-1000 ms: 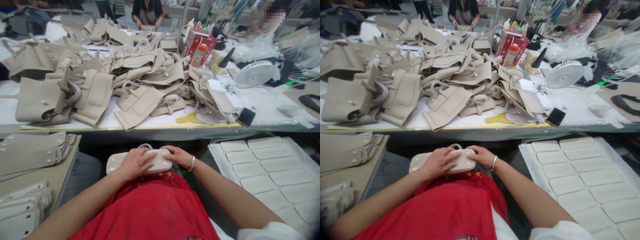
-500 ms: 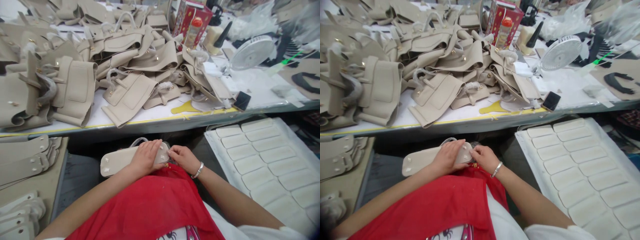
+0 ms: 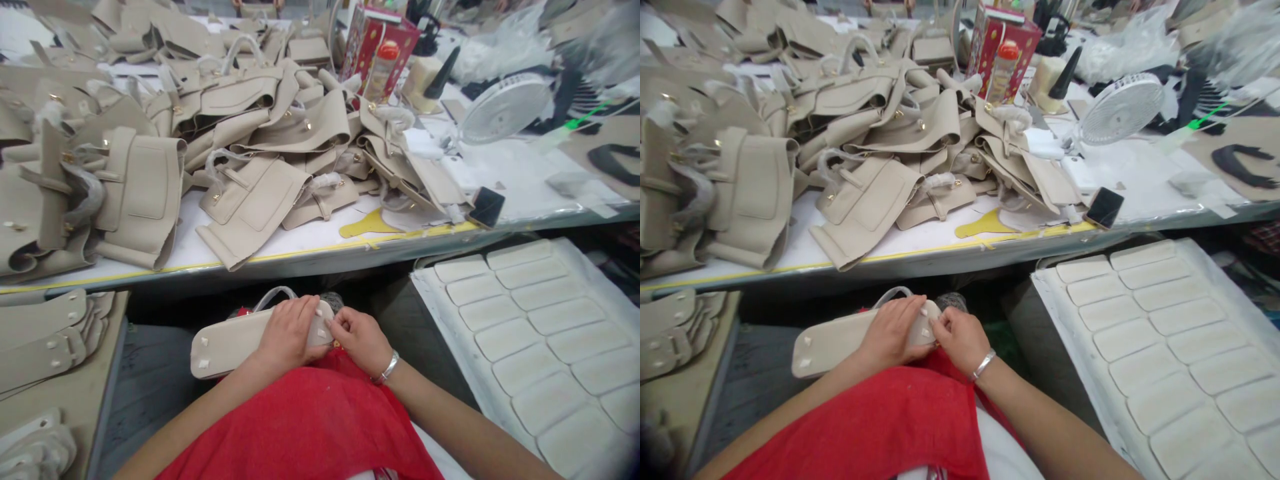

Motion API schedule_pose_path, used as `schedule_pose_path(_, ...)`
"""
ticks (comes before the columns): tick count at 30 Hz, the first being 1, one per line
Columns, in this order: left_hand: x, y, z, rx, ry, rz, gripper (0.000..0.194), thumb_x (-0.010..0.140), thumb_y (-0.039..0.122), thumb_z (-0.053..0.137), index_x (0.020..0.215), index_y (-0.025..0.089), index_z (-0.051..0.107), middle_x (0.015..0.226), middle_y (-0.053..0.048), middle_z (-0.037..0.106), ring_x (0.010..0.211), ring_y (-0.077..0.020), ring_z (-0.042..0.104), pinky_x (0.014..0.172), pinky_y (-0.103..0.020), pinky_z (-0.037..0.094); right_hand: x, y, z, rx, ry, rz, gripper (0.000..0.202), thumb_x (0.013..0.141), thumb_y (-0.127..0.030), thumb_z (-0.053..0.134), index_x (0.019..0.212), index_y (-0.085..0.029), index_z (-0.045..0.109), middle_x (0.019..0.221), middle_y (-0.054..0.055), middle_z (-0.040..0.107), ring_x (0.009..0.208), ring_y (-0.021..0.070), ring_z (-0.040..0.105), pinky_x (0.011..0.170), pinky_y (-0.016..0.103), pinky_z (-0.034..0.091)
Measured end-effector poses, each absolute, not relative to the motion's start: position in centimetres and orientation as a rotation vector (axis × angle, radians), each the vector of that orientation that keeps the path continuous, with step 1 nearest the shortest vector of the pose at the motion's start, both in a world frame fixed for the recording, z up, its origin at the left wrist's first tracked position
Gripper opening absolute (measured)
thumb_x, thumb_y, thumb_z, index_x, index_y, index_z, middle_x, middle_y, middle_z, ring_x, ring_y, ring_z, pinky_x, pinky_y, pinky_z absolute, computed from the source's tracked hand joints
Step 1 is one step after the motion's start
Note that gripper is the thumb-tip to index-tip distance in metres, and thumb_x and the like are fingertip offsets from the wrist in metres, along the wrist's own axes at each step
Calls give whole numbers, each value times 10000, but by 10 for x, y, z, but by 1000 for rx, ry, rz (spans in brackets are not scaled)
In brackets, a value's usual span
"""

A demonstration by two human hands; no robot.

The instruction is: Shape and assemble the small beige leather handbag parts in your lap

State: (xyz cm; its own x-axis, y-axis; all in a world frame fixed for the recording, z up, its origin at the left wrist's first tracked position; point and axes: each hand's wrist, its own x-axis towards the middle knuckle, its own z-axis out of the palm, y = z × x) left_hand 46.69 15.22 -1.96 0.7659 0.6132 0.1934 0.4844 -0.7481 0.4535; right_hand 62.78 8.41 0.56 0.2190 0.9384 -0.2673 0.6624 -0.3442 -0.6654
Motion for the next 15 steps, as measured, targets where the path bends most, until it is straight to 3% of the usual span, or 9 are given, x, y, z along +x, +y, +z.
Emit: schedule_pose_path(15, 472, 156, -26, 2595, 892, 476, 637, 653, 464, 586, 1161, 118, 420, 1089, -156, 560, 1002, -303, 514, 865, -442, 399, 630, 87, 8, -2027, -1572, 890, 240, 795, -301, 495, 592, -176, 462, 549, -24, 503, 521, 96, 431, 522, 226, 280)
